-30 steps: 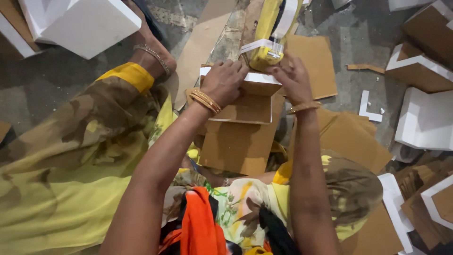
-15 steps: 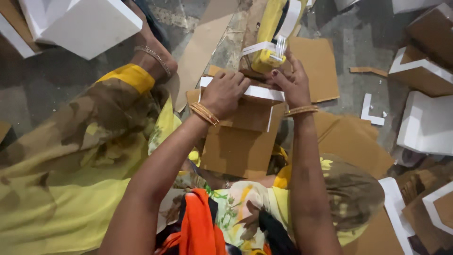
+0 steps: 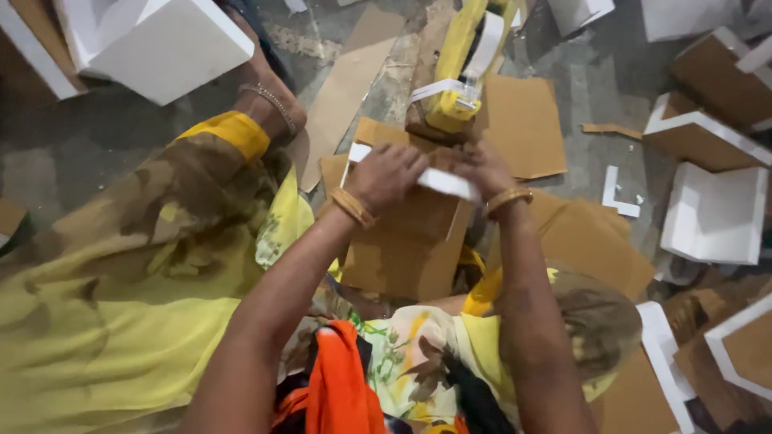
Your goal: The person sits on the floor and assembles small cardboard boxes by folding the flaps and securing them with tape from a handheld dispenser. They repeatedly pick up white foam inserts, place them inside the boxes, and close the lids.
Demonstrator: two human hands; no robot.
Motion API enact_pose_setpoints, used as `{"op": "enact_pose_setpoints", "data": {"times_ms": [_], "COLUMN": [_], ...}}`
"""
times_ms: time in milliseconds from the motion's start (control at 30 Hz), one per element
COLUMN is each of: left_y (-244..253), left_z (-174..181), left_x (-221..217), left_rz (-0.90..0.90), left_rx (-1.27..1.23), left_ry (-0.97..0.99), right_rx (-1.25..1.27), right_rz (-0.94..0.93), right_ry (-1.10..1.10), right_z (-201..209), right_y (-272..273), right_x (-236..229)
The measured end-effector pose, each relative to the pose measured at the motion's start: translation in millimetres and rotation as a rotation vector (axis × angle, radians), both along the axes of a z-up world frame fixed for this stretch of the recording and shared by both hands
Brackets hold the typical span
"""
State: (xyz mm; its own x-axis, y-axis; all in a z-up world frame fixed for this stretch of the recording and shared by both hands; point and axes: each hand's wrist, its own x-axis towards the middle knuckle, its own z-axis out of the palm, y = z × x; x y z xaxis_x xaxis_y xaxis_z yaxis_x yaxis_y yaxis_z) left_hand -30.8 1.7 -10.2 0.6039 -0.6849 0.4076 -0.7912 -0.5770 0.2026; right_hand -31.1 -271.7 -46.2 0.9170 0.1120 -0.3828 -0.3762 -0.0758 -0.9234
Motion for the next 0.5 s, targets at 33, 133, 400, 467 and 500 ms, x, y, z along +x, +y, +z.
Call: {"op": "enact_pose_setpoints", "data": {"times_ms": [33, 133, 400, 467, 500], "left_y": [0, 1, -4, -3, -3], "left_z": [2, 6, 0, 1, 1], "left_x": [-6, -17, -24, -23, -22], "left_rz": [-0.034, -0.088, -0.091, -0.056, -0.062], "left_rx": [0.019, 0.054, 0.021, 0.006, 0.0], "left_ry": [-0.038, -0.109, -0.088, -0.045, -0.018], "right_rx": [0.092, 0.012, -0.314, -0.285, -0.247], "right_rz": [0.002, 0.068, -0.155, -0.303, -0.393], "right_ry": [0.11, 0.286, 0.093, -0.059, -0.155], "right_z": [0, -6, -49, -34, -23], "right_y": [-6, -22, -17, -15, -15], "right_x": [-11, -35, -49, -51, -62]}}
